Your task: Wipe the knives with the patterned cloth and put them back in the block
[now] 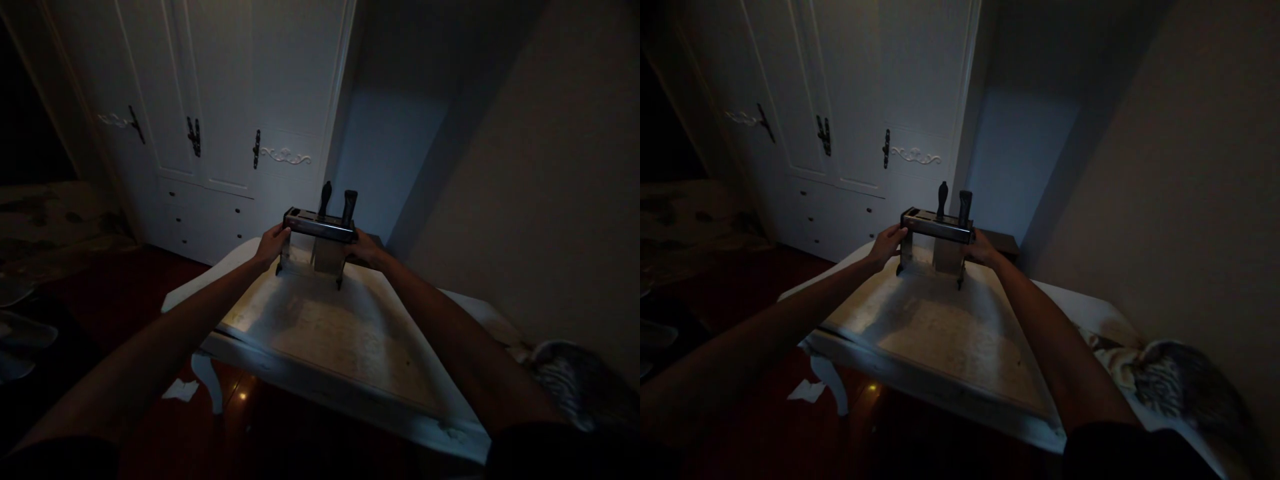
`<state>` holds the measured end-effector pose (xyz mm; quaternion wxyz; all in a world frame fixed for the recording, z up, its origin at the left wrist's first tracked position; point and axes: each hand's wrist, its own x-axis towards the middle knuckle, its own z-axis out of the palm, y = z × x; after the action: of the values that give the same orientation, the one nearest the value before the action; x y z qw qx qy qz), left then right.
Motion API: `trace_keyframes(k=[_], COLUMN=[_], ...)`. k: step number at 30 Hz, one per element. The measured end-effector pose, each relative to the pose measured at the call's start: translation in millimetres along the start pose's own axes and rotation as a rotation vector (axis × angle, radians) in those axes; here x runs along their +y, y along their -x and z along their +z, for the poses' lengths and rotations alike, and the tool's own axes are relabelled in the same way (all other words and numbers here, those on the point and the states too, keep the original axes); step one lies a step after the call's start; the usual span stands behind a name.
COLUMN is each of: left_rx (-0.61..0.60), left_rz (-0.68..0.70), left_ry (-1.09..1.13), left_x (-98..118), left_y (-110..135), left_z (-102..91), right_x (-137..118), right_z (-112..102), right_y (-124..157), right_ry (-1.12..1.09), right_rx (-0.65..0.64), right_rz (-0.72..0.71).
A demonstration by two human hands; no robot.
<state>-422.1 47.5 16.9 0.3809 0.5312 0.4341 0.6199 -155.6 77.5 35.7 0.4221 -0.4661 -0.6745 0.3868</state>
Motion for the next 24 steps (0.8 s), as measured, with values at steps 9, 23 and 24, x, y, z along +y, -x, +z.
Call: trace_keyframes(k=[9,23,24], left_rx=[-0.255,-0.523,-0.538], left_rz=[0.055,0.074,0.072], left_ry=[-0.012,-0.031,-0.03], left_x=[-8.8,-24.3,-25.3], left_y=[20.5,56.9,60.4], left_z=[93.0,260.4,271.2], right_x=[15.7,54.2,57.5], right_z=[-102.1,-261.7,-270.9], right_y=[55.0,144.7,150.5], right_ry=[0.027,0.05,0.056], right_rx=[0.084,0.263,0.295], right_rz=[0.083,0.123,0.136])
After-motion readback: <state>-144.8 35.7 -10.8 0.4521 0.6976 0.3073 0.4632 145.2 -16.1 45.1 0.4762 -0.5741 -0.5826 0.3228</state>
